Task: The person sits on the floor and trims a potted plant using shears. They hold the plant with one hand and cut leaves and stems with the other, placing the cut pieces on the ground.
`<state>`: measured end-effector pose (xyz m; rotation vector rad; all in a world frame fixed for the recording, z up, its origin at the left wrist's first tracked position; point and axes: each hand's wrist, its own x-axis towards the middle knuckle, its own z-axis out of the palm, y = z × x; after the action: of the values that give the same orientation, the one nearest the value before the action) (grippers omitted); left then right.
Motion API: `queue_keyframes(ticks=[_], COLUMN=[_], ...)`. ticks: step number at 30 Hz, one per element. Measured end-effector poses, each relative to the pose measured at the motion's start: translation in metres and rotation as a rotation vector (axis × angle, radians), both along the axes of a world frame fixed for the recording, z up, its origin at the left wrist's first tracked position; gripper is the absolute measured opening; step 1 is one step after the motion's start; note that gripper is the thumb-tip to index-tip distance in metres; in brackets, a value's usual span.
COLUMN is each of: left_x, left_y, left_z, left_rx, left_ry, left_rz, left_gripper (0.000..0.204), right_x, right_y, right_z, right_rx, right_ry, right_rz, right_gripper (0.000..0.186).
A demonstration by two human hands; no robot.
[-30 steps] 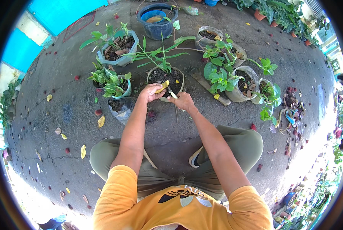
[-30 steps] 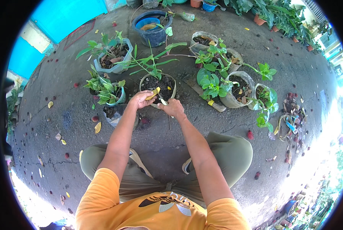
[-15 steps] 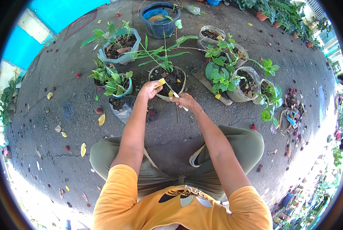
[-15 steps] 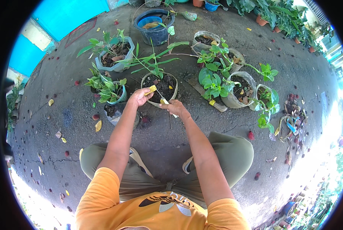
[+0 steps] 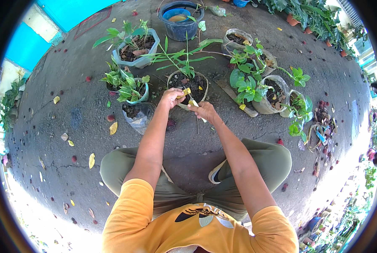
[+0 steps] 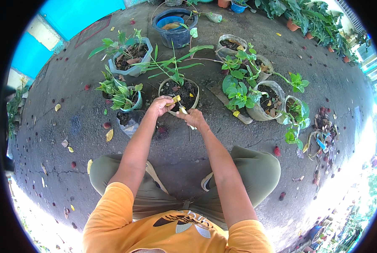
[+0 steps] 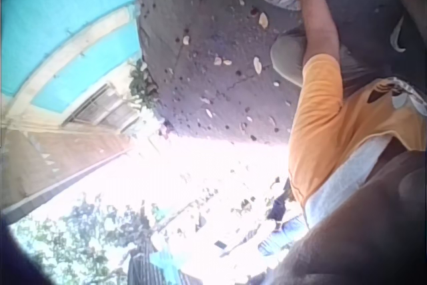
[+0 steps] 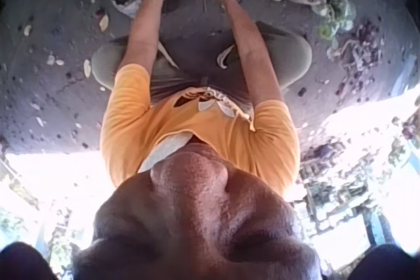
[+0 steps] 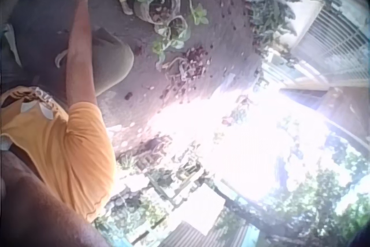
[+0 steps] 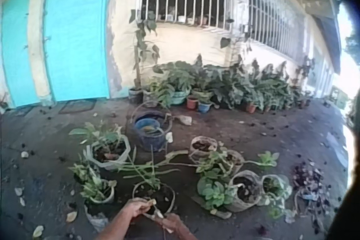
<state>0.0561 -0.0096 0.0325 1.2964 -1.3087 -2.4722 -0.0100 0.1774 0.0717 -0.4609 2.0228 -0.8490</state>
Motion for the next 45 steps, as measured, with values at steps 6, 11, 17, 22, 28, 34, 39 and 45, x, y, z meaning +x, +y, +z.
queue_keyframes(ticks=[6,11,17,22,28,34,39,45], left_x=[0.0,-0.002,-0.004,-0.003,-0.002,-0.004,-0.008,-0.008], left_y=[0.0,-0.008,-0.008,0.0,0.008,0.004,-0.004,-0.002], left_z=[-0.009,-0.011,-0.009,-0.006,-0.007,-0.012,-0.01,-0.011], left_rx=[-0.019,0.037,-0.016,-0.044,-0.074,-0.046,-0.035,-0.024], left_ry=[0.067,0.072,0.131,0.029,0.044,0.038,0.099,0.126], left_rz=[0.049,0.207,0.215,0.157,0.082,0.123,0.246,0.313], left_gripper=[0.016,0.022,0.024,0.023,0.021,0.021,0.022,0.021], right_x=[0.003,0.003,-0.002,0.001,-0.001,-0.002,-0.002,-0.007], right_y=[-0.005,-0.003,0.0,-0.002,-0.004,-0.006,-0.007,-0.008], right_z=[-0.01,-0.012,-0.007,-0.016,-0.015,-0.018,-0.032,-0.033], right_rx=[0.03,-0.01,0.023,0.028,0.113,0.129,0.036,0.034], right_ry=[0.166,0.188,0.042,0.143,0.127,0.145,0.268,0.175], right_rz=[0.05,0.01,0.018,-0.005,0.066,0.063,0.012,0.025], right_gripper=[0.064,0.054,0.055,0.056,0.074,0.071,0.058,0.053])
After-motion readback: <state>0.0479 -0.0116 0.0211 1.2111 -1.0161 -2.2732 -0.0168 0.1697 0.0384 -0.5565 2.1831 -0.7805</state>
